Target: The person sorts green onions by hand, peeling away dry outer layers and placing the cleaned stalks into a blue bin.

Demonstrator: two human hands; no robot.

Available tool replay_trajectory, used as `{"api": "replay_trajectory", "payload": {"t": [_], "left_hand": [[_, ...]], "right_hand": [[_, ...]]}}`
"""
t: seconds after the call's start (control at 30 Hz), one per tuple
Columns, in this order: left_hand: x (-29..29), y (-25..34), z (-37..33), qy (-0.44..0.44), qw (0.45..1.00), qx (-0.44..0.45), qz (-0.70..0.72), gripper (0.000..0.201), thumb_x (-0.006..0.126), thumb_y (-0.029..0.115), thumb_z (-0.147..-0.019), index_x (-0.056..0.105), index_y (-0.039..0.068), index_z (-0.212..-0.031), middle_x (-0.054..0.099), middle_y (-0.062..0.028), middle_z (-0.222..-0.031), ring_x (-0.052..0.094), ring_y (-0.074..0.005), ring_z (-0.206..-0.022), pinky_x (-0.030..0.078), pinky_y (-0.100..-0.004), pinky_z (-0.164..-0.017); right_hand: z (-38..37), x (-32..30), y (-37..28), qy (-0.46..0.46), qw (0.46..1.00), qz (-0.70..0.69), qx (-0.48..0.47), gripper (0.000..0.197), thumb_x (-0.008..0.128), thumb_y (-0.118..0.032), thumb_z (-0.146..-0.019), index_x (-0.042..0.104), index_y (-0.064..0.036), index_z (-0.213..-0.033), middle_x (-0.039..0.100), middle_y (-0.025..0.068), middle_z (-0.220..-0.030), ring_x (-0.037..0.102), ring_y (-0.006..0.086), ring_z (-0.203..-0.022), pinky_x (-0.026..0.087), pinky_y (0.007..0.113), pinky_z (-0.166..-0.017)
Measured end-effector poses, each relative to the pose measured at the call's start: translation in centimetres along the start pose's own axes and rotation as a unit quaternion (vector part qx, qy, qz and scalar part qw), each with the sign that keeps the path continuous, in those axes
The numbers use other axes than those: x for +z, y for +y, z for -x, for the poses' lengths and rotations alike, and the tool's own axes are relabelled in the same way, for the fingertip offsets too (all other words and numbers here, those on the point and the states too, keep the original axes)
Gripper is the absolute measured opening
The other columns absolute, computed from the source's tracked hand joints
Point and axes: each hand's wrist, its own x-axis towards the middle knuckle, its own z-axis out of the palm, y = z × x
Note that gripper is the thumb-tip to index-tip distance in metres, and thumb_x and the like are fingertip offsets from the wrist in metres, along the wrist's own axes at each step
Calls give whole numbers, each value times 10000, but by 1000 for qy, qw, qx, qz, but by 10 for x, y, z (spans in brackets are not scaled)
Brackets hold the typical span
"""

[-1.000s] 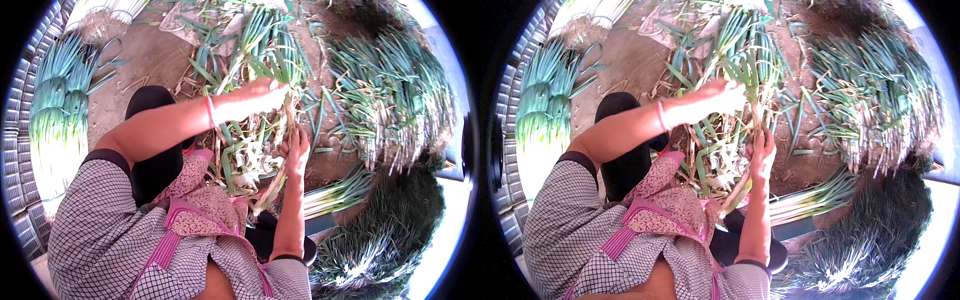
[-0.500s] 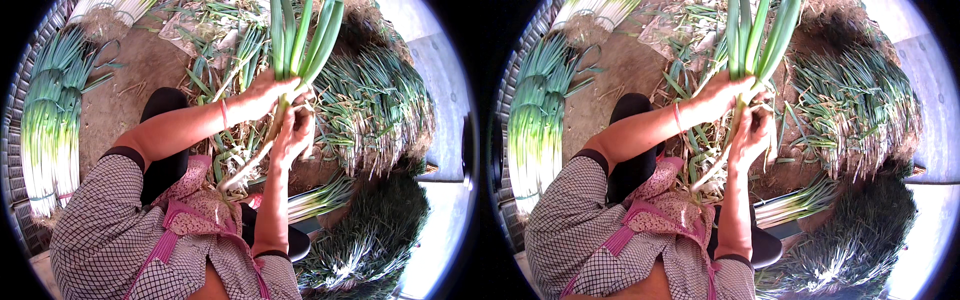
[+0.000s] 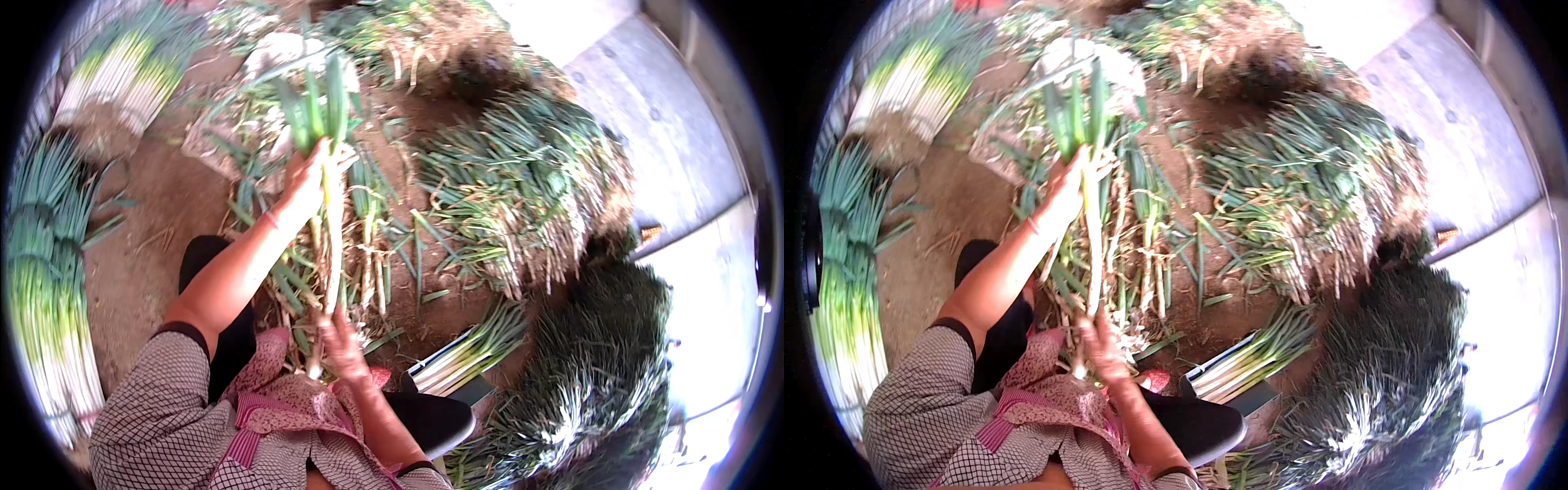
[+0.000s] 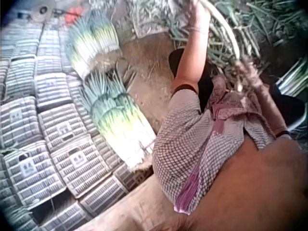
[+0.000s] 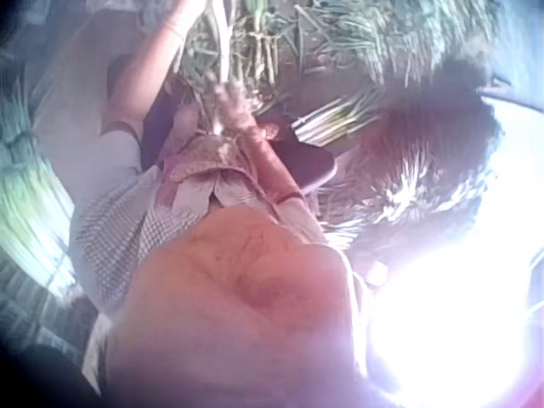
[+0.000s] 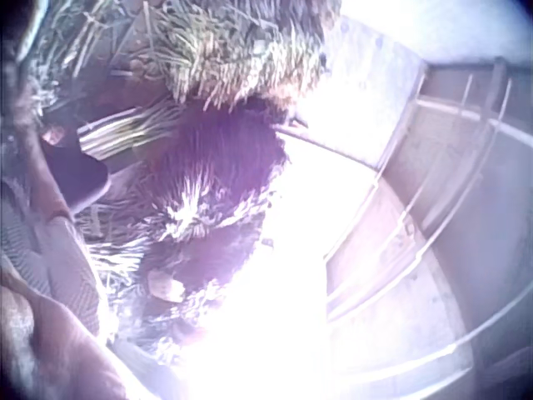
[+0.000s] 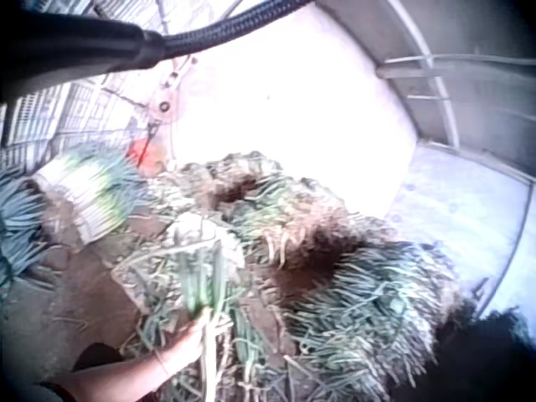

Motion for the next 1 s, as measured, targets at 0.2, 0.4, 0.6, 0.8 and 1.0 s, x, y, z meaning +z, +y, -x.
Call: {"api": "replay_trajectory", "payload": {"t": [0.2,0.4,0.6,0.8,1.0], "left_hand": [[-7,-31,70,-100,844,-108,-516,215,580,239,-881,663,41,-863,577,-2,-559,504,-39,-432,376,-173,-333],[-64,-28,163,-303,801,-180,-484,410,526,402,-898,582,-4,-883,574,-83,-668,512,-125,-530,442,-292,-469],[-32,88,172,-431,601,-459,-492,565,486,580,-862,619,40,-760,569,-38,-658,522,-145,-589,424,-301,-528],[-35,31,63,-444,598,-435,-506,574,315,557,-927,588,79,-764,552,-33,-630,475,-107,-522,406,-219,-516],[33,-6,26,-81,947,-304,60,441,481,441,-900,512,2,-860,535,-65,-865,544,-184,-751,494,-370,-774]], "right_hand": [[5,25,-58,57,983,-141,107,208,421,-284,-959,418,-98,-1053,456,6,-732,380,61,-491,330,205,-396],[-64,-35,37,178,974,80,112,370,498,-209,-855,375,-23,-1150,581,159,-875,592,299,-726,503,398,-655],[-74,-112,108,230,970,-54,65,427,398,-95,-902,362,-160,-1322,561,93,-890,545,186,-676,447,285,-545],[-24,-48,-61,111,969,-206,-73,183,466,-244,-949,541,-140,-1080,404,-50,-658,332,22,-456,254,162,-387],[24,-6,-76,50,985,-100,-133,318,449,-404,-942,480,-88,-957,493,14,-753,414,69,-487,333,198,-429]]}}
